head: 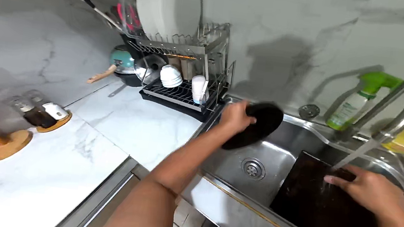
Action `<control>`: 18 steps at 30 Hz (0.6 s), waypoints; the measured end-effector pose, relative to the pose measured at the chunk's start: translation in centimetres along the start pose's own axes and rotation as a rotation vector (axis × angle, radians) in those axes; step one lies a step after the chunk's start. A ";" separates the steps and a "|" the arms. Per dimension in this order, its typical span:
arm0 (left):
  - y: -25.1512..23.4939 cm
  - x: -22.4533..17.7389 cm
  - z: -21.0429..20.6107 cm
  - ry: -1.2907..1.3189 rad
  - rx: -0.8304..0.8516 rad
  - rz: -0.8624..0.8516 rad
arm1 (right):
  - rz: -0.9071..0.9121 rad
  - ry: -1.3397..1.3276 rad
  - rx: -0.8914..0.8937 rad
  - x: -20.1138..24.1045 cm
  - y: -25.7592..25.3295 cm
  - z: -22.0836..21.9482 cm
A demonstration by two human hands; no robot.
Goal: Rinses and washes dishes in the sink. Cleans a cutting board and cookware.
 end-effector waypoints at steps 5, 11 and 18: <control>-0.8 -7.4 17.0 -0.072 -0.429 -0.116 | -0.006 0.035 0.007 0.3 0.4 -0.1; -4.1 -8.1 25.6 -0.182 -0.703 0.060 | 0.004 0.031 -0.035 0.3 0.6 0.0; -8.1 -1.0 22.8 -0.067 -0.689 0.232 | 0.024 0.030 -0.067 -0.1 0.2 -0.1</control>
Point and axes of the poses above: each hand's wrist, its own y-axis away from the middle knuckle, its own z-axis out of the back of the hand, x = y × z, the point moved 10 cm from there along -y, towards the middle knuckle, and after that the axes turned 1 degree about z, right-handed, at the moved point
